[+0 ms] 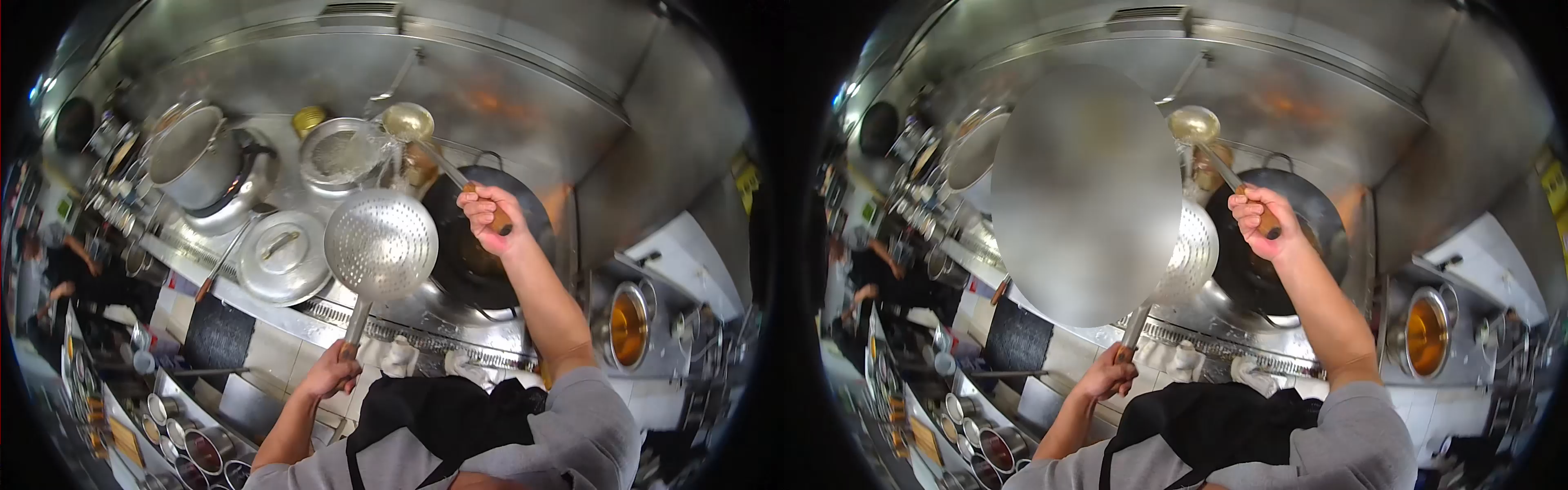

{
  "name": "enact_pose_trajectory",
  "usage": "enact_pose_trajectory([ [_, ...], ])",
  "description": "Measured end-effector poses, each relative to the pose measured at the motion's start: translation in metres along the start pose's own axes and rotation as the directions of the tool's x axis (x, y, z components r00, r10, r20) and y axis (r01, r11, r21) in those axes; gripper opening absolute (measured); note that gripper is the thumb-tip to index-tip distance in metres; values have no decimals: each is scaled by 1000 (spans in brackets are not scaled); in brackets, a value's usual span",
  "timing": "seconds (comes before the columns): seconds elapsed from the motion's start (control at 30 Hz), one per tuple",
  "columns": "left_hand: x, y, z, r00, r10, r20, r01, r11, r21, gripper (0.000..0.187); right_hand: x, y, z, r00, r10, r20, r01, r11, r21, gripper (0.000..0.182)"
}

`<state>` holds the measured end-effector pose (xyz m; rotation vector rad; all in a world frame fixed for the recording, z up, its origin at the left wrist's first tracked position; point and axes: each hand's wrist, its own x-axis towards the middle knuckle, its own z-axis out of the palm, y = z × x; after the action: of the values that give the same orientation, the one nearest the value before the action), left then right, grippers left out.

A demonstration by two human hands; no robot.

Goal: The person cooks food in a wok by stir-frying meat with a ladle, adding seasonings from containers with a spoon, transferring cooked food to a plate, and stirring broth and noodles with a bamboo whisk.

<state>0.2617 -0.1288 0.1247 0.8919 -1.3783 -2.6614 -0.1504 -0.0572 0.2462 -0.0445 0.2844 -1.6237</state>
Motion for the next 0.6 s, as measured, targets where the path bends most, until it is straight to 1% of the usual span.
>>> enact_pose_trajectory([
  [0.03,14,7,15,999,-26,33,26,999,23,40,-27,0,10,995,-96,-28,94,992,-81,10],
  [0.07,32,14,35,999,-12,51,12,1000,0,34,-51,-3,14,992,-118,-45,113,988,-103,15],
  [0.1,50,21,55,997,-7,79,8,1000,-16,28,-74,-6,18,981,-185,-64,179,980,-88,15],
  [0.17,89,21,93,994,0,107,11,995,-103,20,-121,-8,25,946,-235,-221,180,954,-241,16],
  [0.23,135,13,122,979,20,203,2,994,-112,15,-162,-2,31,869,-345,-354,198,900,-389,47],
  [0.27,165,3,126,972,-27,233,48,995,-87,16,-181,0,29,867,-340,-364,177,894,-412,50],
  [0.3,190,-3,133,966,-67,250,86,994,-68,17,-203,5,22,849,-362,-384,207,898,-388,50],
  [0.37,215,3,169,964,-102,247,120,991,-56,13,-234,11,10,769,-407,-493,121,850,-513,48],
  [0.43,234,5,191,961,-141,238,163,984,-74,14,-265,20,-10,770,-385,-510,96,859,-503,49],
  [0.5,242,2,209,969,-153,192,158,987,-10,16,-286,36,-16,773,-355,-526,62,867,-494,37],
  [0.53,244,0,216,965,-191,180,191,981,17,15,-294,38,-23,823,-303,-481,80,900,-429,37],
  [0.57,243,-3,220,954,-218,207,221,975,8,14,-298,38,-35,867,-248,-432,88,930,-357,36],
  [0.6,237,-2,228,953,-251,168,254,967,0,13,-301,36,-46,847,-279,-453,121,931,-346,48],
])
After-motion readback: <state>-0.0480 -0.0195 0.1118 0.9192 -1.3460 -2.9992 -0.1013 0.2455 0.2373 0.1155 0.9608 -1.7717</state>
